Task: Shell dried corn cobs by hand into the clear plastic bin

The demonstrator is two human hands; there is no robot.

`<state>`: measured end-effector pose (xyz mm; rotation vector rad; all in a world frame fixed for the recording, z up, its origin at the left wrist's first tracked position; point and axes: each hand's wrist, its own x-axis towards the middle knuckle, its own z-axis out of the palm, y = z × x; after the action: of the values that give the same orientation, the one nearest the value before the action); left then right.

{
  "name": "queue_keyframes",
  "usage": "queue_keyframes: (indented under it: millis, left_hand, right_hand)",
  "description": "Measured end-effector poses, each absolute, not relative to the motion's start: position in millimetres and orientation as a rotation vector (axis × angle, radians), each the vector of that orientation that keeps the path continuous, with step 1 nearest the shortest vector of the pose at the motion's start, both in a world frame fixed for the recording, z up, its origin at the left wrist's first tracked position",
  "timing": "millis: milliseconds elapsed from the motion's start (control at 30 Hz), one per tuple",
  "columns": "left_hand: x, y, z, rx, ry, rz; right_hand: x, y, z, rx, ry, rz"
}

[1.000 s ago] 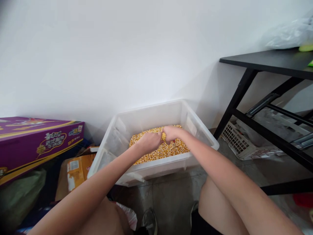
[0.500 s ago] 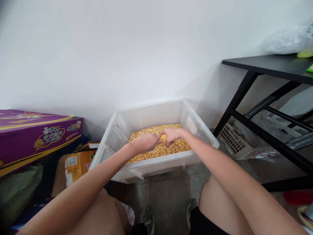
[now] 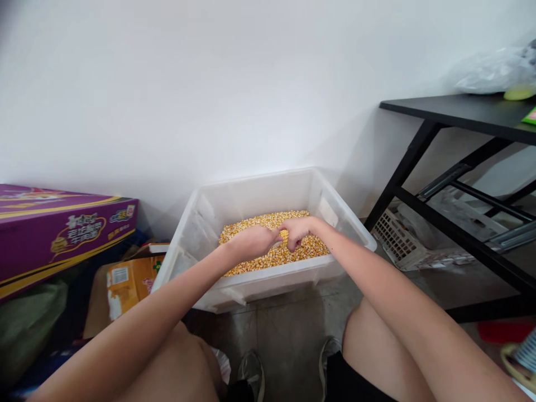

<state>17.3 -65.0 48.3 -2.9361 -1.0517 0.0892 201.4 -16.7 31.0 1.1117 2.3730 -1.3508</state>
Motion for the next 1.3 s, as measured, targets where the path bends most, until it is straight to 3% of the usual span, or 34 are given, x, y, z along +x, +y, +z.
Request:
queue_keyframes:
  millis: [433, 667, 1067, 1300]
  left_hand:
    - [2.0, -39.9, 34.9, -3.12, -1.366, -0.371]
    - [8.5, -47.8, 43.8, -2.942, -1.347, 0.103]
    - [5.1, -45.7, 41.6, -3.113, -1.091, 0.069]
    - [0.0, -35.7, 30.8, -3.24, -1.301, -0.25]
  right_hand:
    - [196.2, -15.8, 33.6, 1.402, 2.406, -1.14]
    - [191.1, -14.2, 29.8, 1.382, 2.687, -0.761]
    - [192.3, -23.1, 30.0, 1.228, 2.718, -0.67]
    - [192.8, -15.8, 22.6, 1.322, 2.735, -0.605]
